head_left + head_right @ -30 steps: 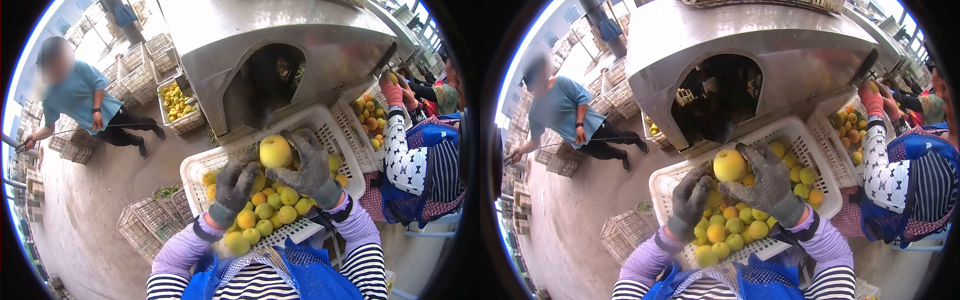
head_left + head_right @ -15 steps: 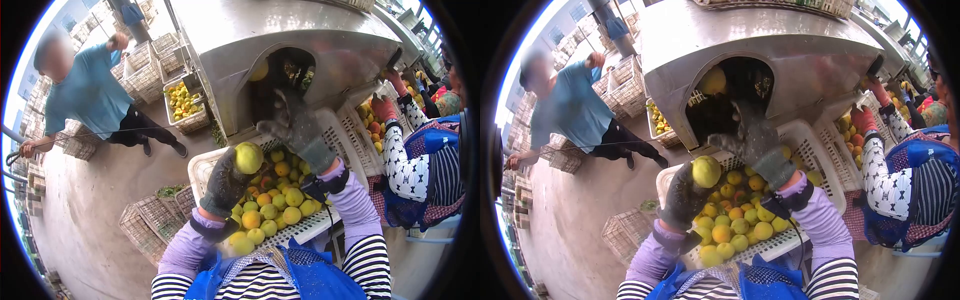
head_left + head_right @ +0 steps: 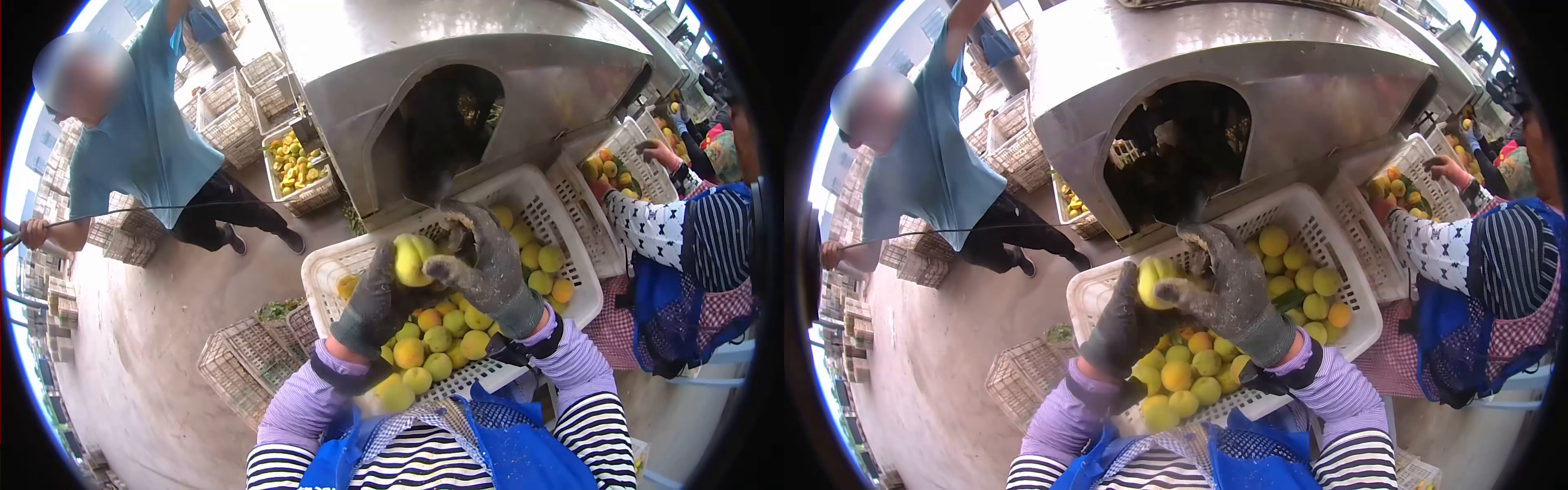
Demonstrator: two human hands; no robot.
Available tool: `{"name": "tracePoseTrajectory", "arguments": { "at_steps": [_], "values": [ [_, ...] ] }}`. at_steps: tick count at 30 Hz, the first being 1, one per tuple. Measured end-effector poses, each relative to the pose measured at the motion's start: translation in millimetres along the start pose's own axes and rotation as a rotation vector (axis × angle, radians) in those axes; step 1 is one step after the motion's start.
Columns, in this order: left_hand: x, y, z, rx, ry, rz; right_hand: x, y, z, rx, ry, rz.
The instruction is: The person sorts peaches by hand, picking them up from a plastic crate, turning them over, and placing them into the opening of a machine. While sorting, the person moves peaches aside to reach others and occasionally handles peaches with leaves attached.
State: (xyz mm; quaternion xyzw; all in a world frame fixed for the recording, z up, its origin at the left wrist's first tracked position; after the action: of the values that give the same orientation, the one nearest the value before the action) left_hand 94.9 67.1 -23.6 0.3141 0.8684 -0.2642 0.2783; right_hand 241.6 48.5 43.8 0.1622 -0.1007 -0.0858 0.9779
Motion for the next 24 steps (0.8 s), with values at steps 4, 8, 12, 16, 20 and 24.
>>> {"name": "tracePoseTrajectory", "arguments": {
  "at_steps": [4,8,12,16,20,24],
  "values": [
    [-16,-7,-21,-0.236,0.412,-0.043,-16,-11,18,0.241,-0.393,-0.009],
    [-3,21,10,0.038,-0.261,0.003,-17,-3,1,0.244,-0.504,-0.073],
    [-1,8,1,0.015,-0.104,0.034,-4,32,-12,0.166,-0.453,-0.144],
    [7,5,0,0.03,-0.024,-0.071,-10,96,-36,0.264,-0.437,-0.148],
    [22,8,7,0.014,0.07,-0.187,11,103,-23,0.4,-0.44,-0.244],
    [17,14,4,0.091,0.291,-0.33,92,63,-63,-0.121,-0.411,-0.04]
  ]
}}
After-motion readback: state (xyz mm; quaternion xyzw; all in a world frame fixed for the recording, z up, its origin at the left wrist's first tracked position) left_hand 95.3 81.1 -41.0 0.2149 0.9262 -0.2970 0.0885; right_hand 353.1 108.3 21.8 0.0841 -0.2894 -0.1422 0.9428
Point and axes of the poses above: each hand's wrist, its own y-axis towards the middle knuckle, its own x-axis out of the back of the hand, z = x × y, the point moved 6 cm from there along y, towards the middle knuckle, and after that the axes turned 11 degrees about y, right-handed, at the moved point
